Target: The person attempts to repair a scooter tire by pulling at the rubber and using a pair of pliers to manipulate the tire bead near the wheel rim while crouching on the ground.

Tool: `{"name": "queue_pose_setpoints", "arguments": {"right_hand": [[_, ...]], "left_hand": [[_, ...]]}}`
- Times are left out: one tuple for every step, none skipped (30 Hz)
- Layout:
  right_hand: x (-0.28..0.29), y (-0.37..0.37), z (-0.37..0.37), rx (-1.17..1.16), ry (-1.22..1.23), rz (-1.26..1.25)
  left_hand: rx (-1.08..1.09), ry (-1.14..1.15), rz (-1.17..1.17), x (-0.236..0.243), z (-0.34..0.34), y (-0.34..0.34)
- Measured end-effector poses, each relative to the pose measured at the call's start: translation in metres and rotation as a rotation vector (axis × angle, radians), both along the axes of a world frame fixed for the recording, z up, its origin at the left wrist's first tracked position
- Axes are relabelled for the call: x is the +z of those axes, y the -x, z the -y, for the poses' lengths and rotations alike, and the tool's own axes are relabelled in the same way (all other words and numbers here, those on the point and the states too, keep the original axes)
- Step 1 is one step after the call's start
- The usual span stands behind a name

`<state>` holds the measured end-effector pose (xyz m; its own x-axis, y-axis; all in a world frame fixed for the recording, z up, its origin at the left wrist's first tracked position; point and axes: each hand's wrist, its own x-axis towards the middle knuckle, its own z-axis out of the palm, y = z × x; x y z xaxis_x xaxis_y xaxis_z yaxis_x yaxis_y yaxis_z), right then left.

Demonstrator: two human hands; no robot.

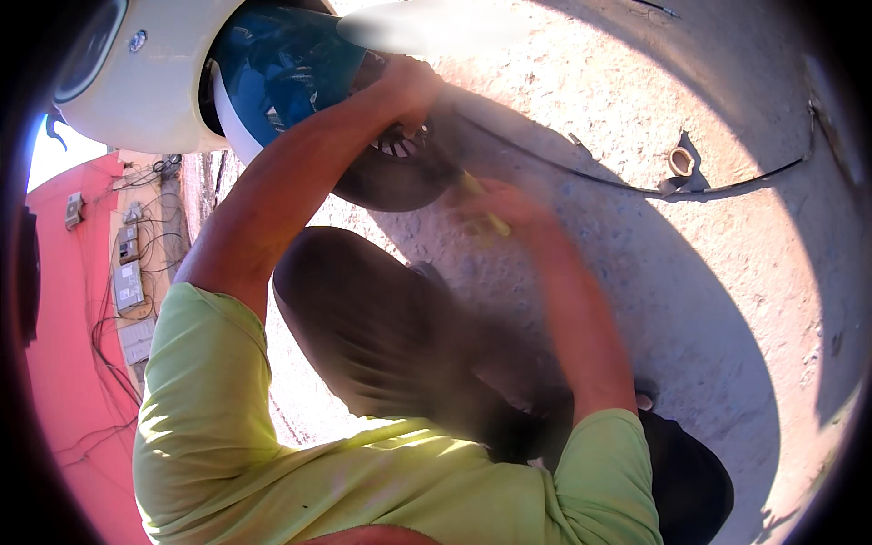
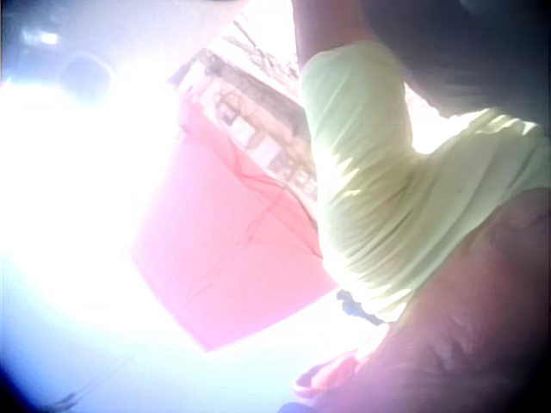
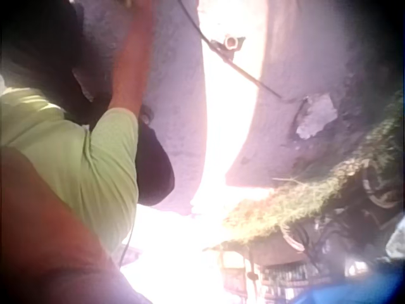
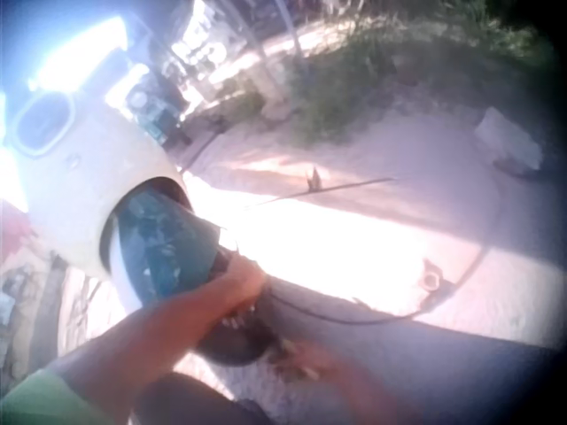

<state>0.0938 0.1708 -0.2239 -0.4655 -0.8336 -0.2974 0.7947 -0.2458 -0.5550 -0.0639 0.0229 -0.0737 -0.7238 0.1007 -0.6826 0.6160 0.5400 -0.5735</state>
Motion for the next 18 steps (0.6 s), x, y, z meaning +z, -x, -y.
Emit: {"name": "queue_pose_setpoints", "arguments": {"right_hand": [[0.009, 0.009, -0.013, 0.058, -0.127, -0.201], [0.014, 0.019, -0.025, 0.119, -0.250, -0.401], [0.018, 0.026, -0.032, 0.180, -0.374, -0.601], [0.020, 0.029, -0.035, 0.186, -0.603, -0.761], [0.022, 0.030, -0.038, 0.191, -0.835, -0.917], [0.024, 0.030, -0.040, 0.196, -1.068, -1.070], [0.025, 0.029, -0.042, 0.145, -1.154, -1.076], [0.027, 0.026, -0.045, 0.095, -1.239, -1.082], [0.027, 0.026, -0.047, 0.048, -1.323, -1.089], [0.024, 0.026, -0.044, -0.067, -1.317, -1.149], [0.023, 0.027, -0.040, -0.183, -1.310, -1.212], [0.021, 0.030, -0.036, -0.293, -1.294, -1.279], [0.024, 0.034, -0.025, -0.231, -1.172, -1.161], [0.036, 0.045, -0.019, -0.183, -1.052, -1.058], [0.049, 0.054, -0.010, -0.121, -0.931, -0.961], [0.070, 0.059, -0.017, -0.130, -0.775, -0.869], [0.104, 0.057, -0.020, -0.141, -0.569, -0.795], [0.117, 0.056, -0.014, -0.192, -0.487, -0.701]], "left_hand": [[-0.004, -0.002, -0.005, -0.002, -0.002, 0.001], [-0.003, 0.000, -0.010, -0.003, -0.002, 0.000], [0.003, 0.007, -0.010, -0.002, -0.003, 0.001], [0.005, 0.011, -0.009, -0.003, -0.006, 0.002], [0.009, 0.014, -0.007, -0.004, -0.009, 0.002], [-0.009, 0.018, 0.012, -0.004, -0.012, 0.002], [-0.028, 0.022, 0.027, -0.003, -0.011, 0.003], [-0.045, 0.025, 0.043, -0.004, -0.012, 0.004], [-0.020, 0.040, 0.040, -0.006, -0.013, 0.005], [0.007, 0.058, 0.035, -0.014, -0.007, 0.008], [0.035, 0.071, 0.027, -0.019, -0.001, 0.010], [0.044, 0.028, 0.050, -0.023, 0.007, 0.010], [0.066, -0.013, 0.068, -0.026, 0.021, 0.008], [0.083, -0.053, 0.063, -0.016, 0.025, 0.013], [0.118, -0.104, 0.099, -0.015, 0.024, 0.008], [0.140, -0.141, 0.113, -0.006, 0.003, 0.005], [0.063, -0.225, 0.017, 0.008, -0.001, 0.001], [0.087, -0.316, 0.033, 0.024, -0.011, 0.001]]}}
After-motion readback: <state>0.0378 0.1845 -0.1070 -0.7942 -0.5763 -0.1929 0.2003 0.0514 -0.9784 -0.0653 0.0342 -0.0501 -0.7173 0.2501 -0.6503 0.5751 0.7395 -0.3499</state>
